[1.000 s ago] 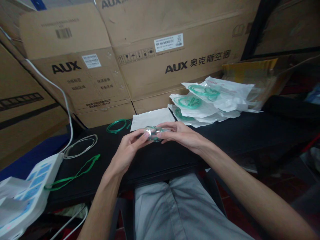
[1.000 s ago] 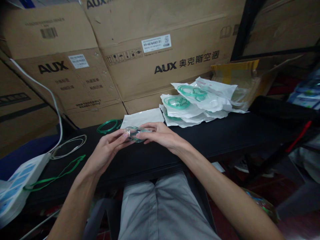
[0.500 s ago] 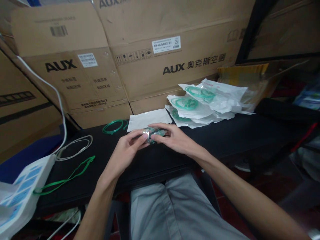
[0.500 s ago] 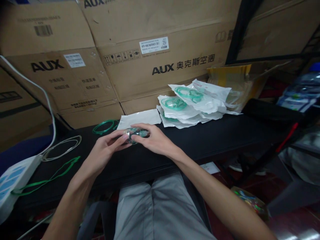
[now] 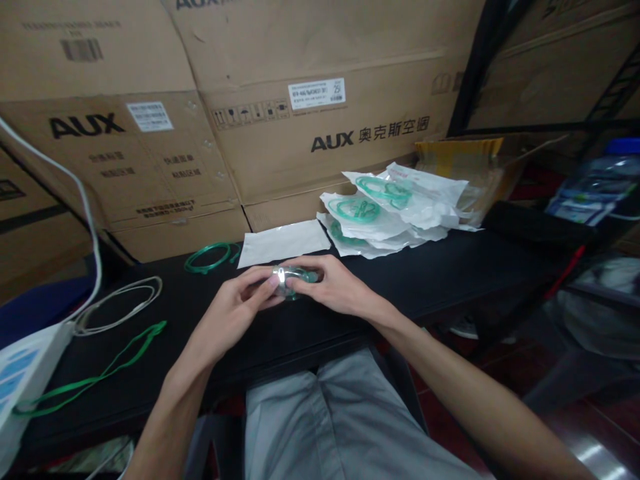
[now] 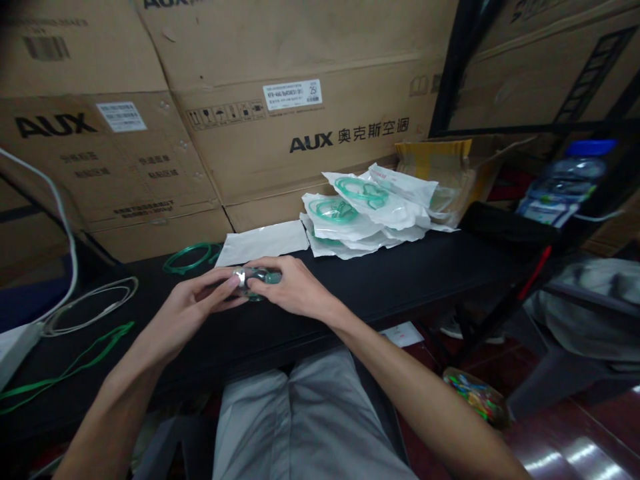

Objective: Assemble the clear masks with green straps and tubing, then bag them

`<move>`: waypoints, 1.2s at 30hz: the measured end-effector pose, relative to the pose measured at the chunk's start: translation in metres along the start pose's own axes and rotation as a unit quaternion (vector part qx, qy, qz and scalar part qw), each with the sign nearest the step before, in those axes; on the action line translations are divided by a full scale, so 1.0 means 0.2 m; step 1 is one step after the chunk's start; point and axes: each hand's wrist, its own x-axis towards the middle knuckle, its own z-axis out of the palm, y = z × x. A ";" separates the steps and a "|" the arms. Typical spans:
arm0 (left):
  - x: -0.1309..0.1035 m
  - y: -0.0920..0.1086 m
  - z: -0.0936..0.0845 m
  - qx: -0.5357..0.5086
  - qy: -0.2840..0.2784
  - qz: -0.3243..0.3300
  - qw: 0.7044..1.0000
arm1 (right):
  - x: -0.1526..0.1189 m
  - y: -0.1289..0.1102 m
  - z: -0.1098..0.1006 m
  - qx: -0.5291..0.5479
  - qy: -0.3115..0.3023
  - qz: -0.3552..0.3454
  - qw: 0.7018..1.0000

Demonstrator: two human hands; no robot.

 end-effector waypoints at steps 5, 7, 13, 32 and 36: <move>0.00 -0.01 0.00 0.050 -0.028 0.037 0.998 | 0.00 0.00 0.01 0.017 0.011 -0.018 1.000; 0.01 -0.01 0.01 0.094 -0.017 0.060 0.994 | 0.00 -0.01 0.02 0.011 0.017 -0.018 1.000; 0.01 -0.02 0.03 0.189 0.044 0.109 0.975 | -0.01 -0.04 0.04 -0.010 0.034 -0.003 0.999; 0.00 -0.02 0.11 0.201 0.104 0.138 0.964 | -0.01 -0.06 0.03 0.011 0.034 0.022 0.999; 0.00 -0.02 0.11 0.208 0.113 0.145 0.961 | -0.01 -0.05 0.03 0.033 0.028 0.039 0.998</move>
